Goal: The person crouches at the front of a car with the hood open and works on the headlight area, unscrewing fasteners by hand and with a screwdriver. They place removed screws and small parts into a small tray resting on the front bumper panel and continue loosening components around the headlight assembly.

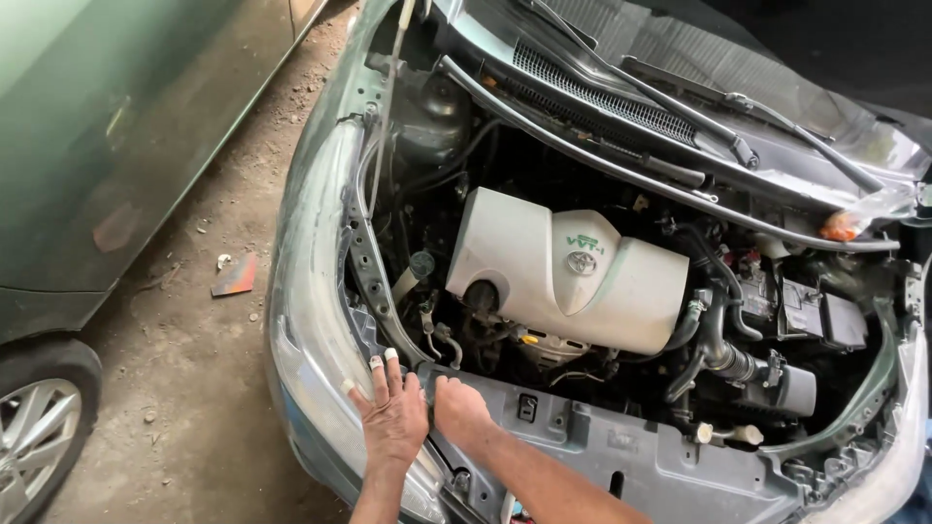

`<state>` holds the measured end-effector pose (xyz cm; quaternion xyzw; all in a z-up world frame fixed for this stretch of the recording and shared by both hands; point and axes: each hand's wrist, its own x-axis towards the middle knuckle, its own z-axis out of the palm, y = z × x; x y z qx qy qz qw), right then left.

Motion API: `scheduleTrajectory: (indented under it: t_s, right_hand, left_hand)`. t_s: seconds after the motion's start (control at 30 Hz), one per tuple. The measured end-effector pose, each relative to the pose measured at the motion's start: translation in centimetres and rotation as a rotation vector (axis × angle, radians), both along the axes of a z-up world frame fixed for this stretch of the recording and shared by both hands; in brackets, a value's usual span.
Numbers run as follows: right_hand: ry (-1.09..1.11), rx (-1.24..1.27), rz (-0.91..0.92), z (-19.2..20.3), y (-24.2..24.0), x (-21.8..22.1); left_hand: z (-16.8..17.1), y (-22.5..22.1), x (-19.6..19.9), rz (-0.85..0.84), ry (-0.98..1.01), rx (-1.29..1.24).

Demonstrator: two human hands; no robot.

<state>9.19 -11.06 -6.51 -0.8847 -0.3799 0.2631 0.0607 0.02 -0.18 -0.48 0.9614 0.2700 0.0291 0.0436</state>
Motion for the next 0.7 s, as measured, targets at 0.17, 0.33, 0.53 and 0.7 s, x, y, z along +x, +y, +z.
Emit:
scheduleTrajectory:
  t_s: [0.17, 0.33, 0.53, 0.7]
  right_hand:
    - [0.004, 0.083, 0.100, 0.2, 0.0, 0.8]
    - [0.077, -0.001, 0.256, 0.4, 0.1, 2.1]
    - [0.120, 0.047, 0.112, 1.2, -0.2, 1.6]
    - [0.121, 0.050, 0.073, 0.1, -0.6, 1.4]
  left_hand:
    - [0.6, 0.0, 0.0, -0.017, 0.074, -0.013]
    - [0.1, 0.0, 0.3, -0.008, 0.079, -0.010]
    - [-0.3, -0.3, 0.4, 0.013, 0.011, 0.006]
    - [-1.4, -0.4, 0.5, 0.012, 0.015, 0.061]
